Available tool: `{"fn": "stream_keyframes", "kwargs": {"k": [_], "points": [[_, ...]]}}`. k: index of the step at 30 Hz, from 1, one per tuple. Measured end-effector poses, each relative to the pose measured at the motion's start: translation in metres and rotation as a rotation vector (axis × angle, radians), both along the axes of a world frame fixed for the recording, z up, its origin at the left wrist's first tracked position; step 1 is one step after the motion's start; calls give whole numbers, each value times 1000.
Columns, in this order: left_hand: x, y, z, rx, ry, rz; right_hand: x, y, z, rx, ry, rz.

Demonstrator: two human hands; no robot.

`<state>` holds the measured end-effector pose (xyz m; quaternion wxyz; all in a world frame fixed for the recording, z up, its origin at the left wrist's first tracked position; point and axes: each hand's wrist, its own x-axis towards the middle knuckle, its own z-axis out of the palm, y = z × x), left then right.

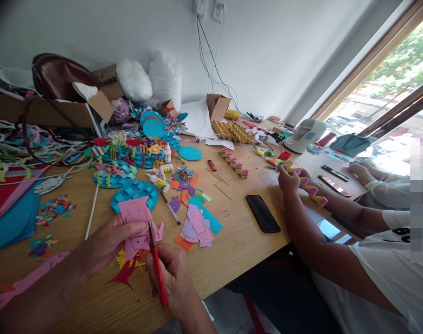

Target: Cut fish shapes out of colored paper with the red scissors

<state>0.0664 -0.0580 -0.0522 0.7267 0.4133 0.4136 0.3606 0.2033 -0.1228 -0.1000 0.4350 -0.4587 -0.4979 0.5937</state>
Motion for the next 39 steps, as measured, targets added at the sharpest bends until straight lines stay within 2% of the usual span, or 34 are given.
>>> {"fn": "stream_keyframes", "kwargs": {"k": [10,28,39], "points": [[1,-1,-3,-14,19,63,-3,2,1,5,-28,-19],[0,1,3,-45,31,13,-1,1,-3,28,-27,-14],[-3,4,-1,-31,30,-13,-2,0,-1,38,-69,-17]]}}
